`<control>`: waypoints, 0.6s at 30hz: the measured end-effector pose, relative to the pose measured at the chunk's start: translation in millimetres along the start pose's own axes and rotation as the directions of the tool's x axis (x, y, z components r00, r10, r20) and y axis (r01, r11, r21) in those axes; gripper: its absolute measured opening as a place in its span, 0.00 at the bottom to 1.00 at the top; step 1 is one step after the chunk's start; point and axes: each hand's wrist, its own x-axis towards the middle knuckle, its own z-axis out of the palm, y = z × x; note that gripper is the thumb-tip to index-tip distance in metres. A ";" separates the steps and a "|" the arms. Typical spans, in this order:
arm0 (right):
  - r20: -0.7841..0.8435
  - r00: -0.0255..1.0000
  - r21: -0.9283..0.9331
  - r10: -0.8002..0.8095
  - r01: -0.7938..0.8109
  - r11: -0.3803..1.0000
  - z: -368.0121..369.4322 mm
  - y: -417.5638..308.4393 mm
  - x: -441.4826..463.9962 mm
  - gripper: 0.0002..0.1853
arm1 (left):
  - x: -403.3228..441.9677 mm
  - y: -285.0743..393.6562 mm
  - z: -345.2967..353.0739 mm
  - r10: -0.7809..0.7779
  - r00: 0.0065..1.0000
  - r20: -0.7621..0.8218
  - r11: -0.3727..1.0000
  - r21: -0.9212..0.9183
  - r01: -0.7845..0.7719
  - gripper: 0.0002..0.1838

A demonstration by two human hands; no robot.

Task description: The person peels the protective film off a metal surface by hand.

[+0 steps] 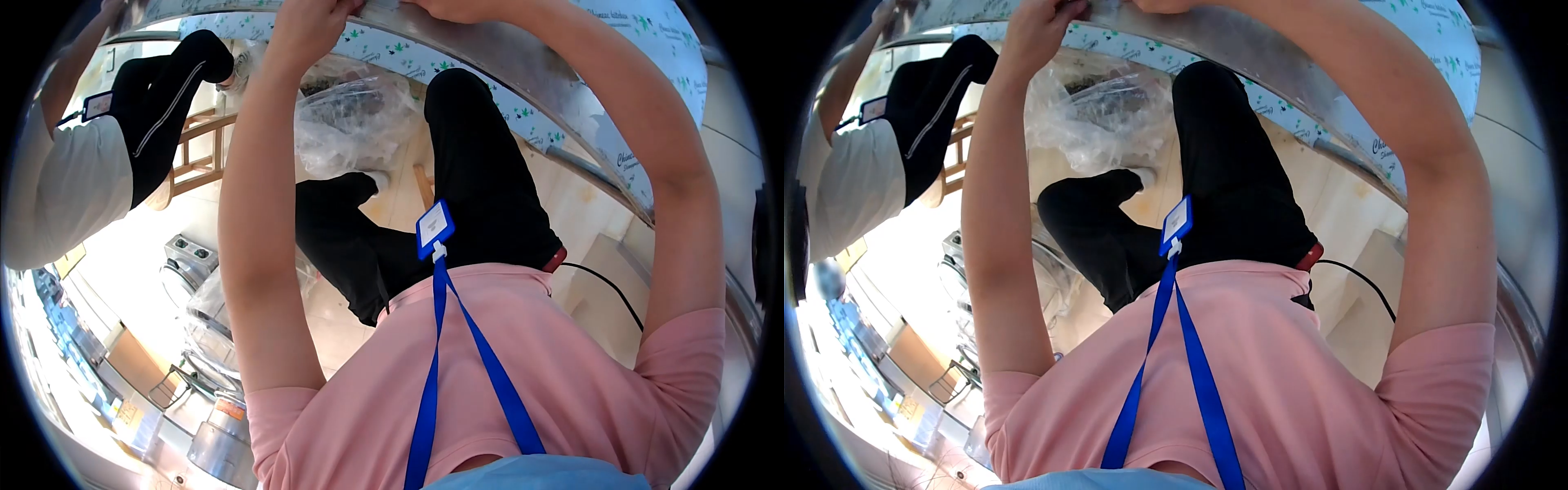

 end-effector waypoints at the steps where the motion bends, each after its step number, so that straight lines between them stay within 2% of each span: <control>1: -0.015 1.000 -0.008 0.000 0.000 1.000 0.3 0.1 0.2 0.08 | 3.4 -4.2 0.7 0.033 0.999 0.004 0.999 0.019 -0.033 0.05; 5: -0.132 0.990 -0.021 -0.044 0.041 0.999 9.6 10.1 -0.5 0.08 | 8.0 -2.5 2.1 0.067 0.998 0.003 0.997 0.034 -0.067 0.05; 6: -0.175 0.982 -0.019 -0.066 0.064 0.998 9.8 8.3 -0.3 0.08 | 8.1 -5.8 3.4 0.024 1.000 0.000 0.999 0.037 -0.024 0.05; 8: -0.077 0.997 0.035 0.006 -0.003 0.999 4.5 8.4 0.5 0.08 | 9.0 -12.6 5.3 -0.064 0.998 -0.005 0.997 0.045 0.065 0.06; 9: -0.028 0.999 0.058 0.041 -0.039 0.998 1.5 7.2 0.6 0.08 | 12.6 -9.3 1.5 -0.190 0.982 -0.002 0.980 -0.066 0.189 0.06; 11: -0.090 0.996 0.054 0.009 -0.004 0.999 3.9 10.3 0.7 0.07 | 22.4 -3.1 -7.8 -0.425 0.904 0.044 0.864 -0.279 0.419 0.07; 14: -0.192 0.980 0.041 -0.043 0.052 0.998 7.7 15.0 -2.2 0.07 | 20.9 -9.0 0.5 -0.199 0.974 -0.109 0.979 -0.052 0.195 0.09; 15: -0.226 0.972 0.038 -0.059 0.069 0.997 8.6 16.1 -3.1 0.07 | 18.6 -2.5 1.9 -0.154 0.983 -0.101 0.988 -0.038 0.151 0.09; 18: -0.156 0.988 0.026 -0.003 0.007 1.000 3.5 10.5 -4.3 0.07 | 9.7 25.2 10.9 -0.041 0.996 -0.075 0.999 0.008 0.042 0.09</control>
